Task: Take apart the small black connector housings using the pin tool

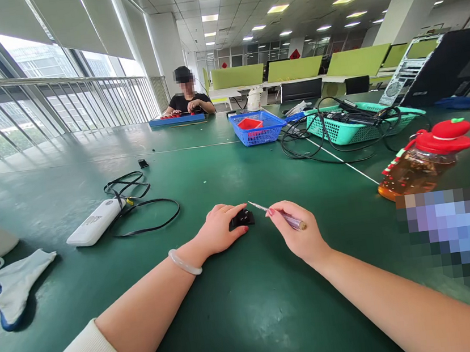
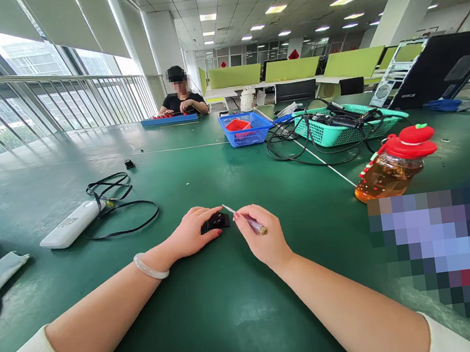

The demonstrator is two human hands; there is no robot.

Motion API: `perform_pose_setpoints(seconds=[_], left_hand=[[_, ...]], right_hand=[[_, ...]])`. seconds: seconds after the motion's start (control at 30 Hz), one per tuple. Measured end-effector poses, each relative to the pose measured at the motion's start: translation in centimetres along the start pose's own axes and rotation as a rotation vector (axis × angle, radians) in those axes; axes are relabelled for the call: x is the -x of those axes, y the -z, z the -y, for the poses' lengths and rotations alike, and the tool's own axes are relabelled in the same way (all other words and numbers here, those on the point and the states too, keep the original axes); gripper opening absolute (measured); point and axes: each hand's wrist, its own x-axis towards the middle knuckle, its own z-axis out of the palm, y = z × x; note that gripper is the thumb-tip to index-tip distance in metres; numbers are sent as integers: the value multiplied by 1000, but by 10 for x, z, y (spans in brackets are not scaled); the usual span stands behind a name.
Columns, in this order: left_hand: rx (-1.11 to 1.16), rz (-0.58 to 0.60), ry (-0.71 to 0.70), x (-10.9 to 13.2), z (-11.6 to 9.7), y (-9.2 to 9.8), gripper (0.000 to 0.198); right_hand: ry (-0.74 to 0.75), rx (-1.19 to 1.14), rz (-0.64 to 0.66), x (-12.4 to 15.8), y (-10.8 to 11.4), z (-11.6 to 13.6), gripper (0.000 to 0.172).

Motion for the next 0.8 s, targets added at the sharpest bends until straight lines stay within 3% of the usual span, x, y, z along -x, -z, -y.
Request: perform_pose_setpoints(seconds=[0.13,0.23,0.33,0.63,0.8], left_hand=[[-3,4,9,0,0,-1,57],[-10,-5,16,0,-1,-1,57],[-14,-7,13,0,-1,-1,58],[20,-19,27,-2,-1,0,53],[69,-68,92,-3,-2,3,47]], right_hand=[[211,52,123,4,7,11,35],[402,131,308,6,5,14,31],[487,206,357,6,0,11,26],[282,139,206,5,2,5,25],[196,69,183,4,0,1,19]])
